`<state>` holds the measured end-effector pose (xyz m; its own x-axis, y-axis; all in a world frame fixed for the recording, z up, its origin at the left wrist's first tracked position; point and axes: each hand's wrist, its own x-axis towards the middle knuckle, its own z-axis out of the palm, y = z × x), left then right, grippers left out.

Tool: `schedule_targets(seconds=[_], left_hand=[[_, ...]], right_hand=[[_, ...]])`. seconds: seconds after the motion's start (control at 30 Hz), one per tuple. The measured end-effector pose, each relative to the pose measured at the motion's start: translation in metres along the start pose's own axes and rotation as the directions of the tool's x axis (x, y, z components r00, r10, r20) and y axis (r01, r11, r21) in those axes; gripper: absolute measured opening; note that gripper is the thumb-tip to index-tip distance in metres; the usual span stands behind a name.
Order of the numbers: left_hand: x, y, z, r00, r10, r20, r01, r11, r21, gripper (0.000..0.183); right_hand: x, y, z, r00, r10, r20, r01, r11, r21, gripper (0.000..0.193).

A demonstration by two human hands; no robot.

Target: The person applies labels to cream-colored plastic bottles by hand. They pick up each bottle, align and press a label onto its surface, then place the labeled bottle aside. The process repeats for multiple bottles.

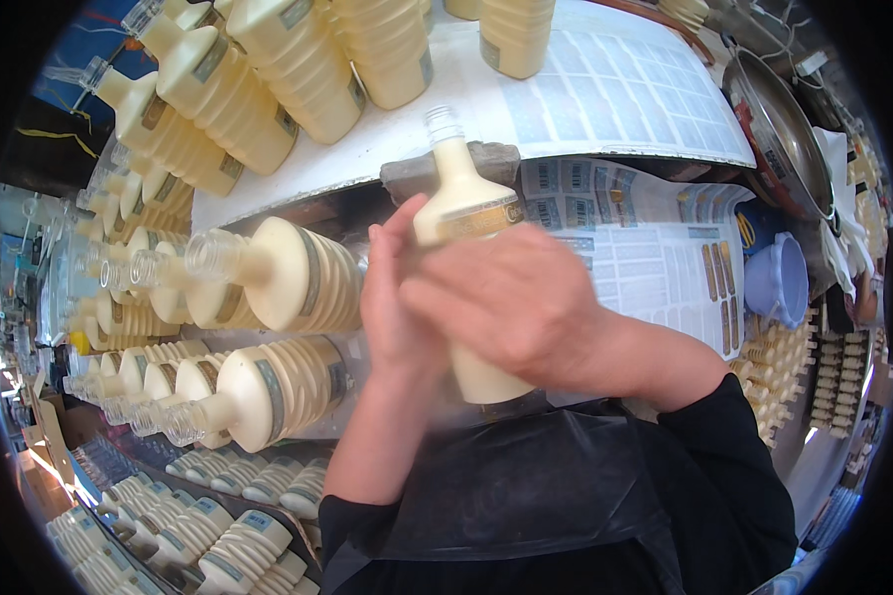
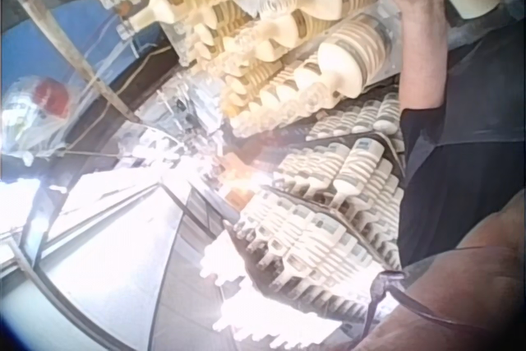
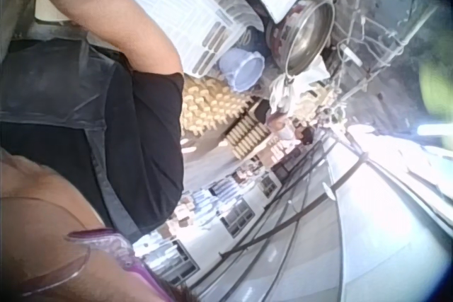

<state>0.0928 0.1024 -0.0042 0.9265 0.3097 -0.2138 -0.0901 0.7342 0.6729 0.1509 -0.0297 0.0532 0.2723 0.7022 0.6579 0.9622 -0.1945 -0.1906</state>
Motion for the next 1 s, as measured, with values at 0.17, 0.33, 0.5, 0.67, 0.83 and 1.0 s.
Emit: schedule_targets(seconds=[0.17, 0.33, 0.5, 0.67, 0.83, 1.0], left_hand=[[0.0, 0.002, 0.005, 0.998, 0.008, -0.064, -0.006, 0.999, 0.032, 0.055], [0.005, 0.002, 0.005, 0.997, 0.074, -0.024, -0.066, 0.968, 0.242, 0.03], [0.014, -0.002, -0.004, 0.991, 0.126, -0.038, -0.103, 0.925, 0.366, 0.028], [0.015, -0.004, -0.006, 0.988, 0.138, -0.061, -0.11, 0.936, 0.335, 0.026], [0.011, 0.002, 0.004, 0.993, 0.068, -0.096, -0.043, 0.968, 0.246, 0.029], [0.005, 0.004, 0.017, 0.991, 0.069, -0.111, -0.043, 0.974, 0.222, 0.039]], right_hand=[[0.009, 0.017, -0.006, 0.93, 0.368, -0.006, -0.345, 0.877, 0.334, 0.019], [0.011, 0.033, 0.006, 0.749, 0.659, -0.069, -0.484, 0.615, 0.622, 0.032], [0.0, 0.027, 0.012, 0.774, 0.631, 0.048, -0.614, 0.73, 0.299, 0.036], [-0.005, 0.043, 0.008, 0.724, 0.689, -0.019, -0.656, 0.698, 0.288, 0.037], [0.009, 0.037, 0.014, 0.754, 0.649, -0.106, -0.538, 0.701, 0.468, 0.036], [0.029, 0.016, 0.028, 0.831, 0.546, -0.103, -0.487, 0.805, 0.338, 0.041]])
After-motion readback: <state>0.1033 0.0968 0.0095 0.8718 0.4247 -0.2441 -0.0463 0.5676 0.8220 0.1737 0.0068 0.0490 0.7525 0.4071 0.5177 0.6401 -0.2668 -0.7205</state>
